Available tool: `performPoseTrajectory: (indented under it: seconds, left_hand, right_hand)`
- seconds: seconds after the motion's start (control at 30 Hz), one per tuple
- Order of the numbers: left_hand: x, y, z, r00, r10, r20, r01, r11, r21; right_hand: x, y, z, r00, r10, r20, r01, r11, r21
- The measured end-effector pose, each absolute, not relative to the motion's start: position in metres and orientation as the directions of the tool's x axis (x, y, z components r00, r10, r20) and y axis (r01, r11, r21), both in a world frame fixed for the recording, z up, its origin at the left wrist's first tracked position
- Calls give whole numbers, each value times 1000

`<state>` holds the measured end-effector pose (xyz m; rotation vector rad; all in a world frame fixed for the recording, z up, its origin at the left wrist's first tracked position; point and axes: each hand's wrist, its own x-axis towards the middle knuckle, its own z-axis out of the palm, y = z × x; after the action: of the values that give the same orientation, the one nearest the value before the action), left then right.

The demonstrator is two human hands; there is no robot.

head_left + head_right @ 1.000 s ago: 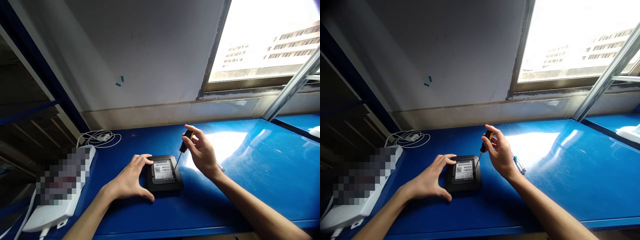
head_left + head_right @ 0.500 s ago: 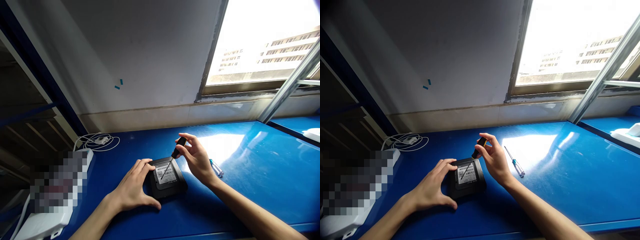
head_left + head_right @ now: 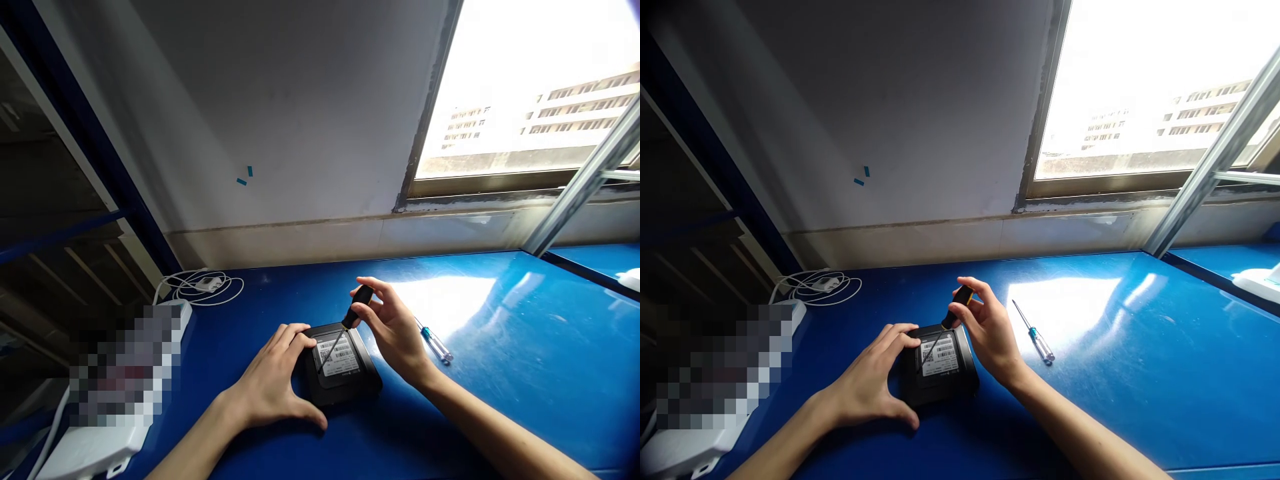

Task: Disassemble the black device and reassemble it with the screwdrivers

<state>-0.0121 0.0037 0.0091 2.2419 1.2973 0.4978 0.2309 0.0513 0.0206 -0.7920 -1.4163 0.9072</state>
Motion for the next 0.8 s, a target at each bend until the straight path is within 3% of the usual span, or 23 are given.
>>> performPoseTrajectory:
  seconds: [0.43, 0.63, 0.8]
  left_hand:
    - [-10, 3, 13, 462, 886, 43, 695, -392, 603]
    - [-10, 4, 13, 467, 882, 57, 690, -404, 601]
    - [-10, 4, 11, 475, 876, 85, 671, -423, 610]
  right_hand:
    - [236, 49, 24, -107, 882, 458, -8, 460, -888]
    - [236, 48, 22, -35, 857, 514, 134, 514, -847]
    - [236, 48, 22, -100, 893, 439, 17, 443, -896]
